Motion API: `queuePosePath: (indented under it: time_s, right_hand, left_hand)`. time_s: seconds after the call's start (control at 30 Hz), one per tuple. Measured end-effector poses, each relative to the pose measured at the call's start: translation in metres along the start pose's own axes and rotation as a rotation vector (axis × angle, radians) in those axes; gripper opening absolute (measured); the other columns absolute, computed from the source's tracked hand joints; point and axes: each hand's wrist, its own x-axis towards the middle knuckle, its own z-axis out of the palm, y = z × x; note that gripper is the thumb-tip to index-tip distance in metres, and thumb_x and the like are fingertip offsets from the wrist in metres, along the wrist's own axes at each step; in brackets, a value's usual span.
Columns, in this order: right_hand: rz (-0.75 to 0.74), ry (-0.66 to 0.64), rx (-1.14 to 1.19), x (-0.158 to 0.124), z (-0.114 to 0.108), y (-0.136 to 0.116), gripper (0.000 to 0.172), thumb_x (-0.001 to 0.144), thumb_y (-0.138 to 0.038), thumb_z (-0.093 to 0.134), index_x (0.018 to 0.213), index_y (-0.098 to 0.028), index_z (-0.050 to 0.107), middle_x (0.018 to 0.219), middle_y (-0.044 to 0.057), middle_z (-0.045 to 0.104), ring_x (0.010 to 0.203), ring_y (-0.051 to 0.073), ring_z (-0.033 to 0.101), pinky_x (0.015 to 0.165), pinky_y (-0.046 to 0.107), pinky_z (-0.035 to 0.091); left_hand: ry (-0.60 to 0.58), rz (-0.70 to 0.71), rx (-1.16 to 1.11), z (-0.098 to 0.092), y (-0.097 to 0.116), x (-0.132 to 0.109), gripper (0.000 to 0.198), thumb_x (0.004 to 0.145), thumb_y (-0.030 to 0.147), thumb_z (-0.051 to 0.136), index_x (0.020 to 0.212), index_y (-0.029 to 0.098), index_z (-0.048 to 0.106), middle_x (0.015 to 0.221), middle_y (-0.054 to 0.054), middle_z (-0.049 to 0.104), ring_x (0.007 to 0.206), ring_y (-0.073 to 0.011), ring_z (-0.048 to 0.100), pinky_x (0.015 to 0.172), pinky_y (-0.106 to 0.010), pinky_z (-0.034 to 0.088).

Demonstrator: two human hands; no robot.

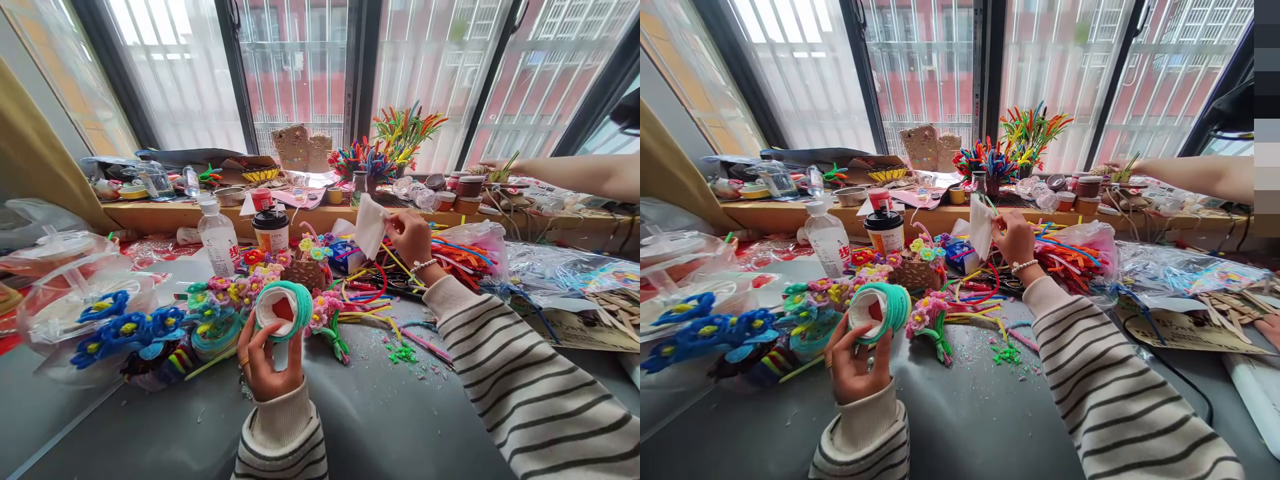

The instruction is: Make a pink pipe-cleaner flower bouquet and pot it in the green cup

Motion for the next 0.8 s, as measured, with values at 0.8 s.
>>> queuePosePath:
  time_s: [0.8]
  right_hand:
    - [-0.108, -0.416, 0.211, -0.027, 0.068, -0.018, 0.025, 0.081, -0.026, 0.043, 0.103, -0.015, 0.048, 0.104, 0.006, 0.051, 0.086, 0.016, 0.052, 0.071, 0.035, 0.044]
  left_hand:
    - [0.001, 0.020, 0.023, 0.000, -0.009, 0.000, 0.029, 0.056, 0.022, 0.066, 0.083, 0.015, 0.056, 0.113, -0.011, 0.045, 0.094, -0.0234, 0.053, 0.070, -0.032, 0.050]
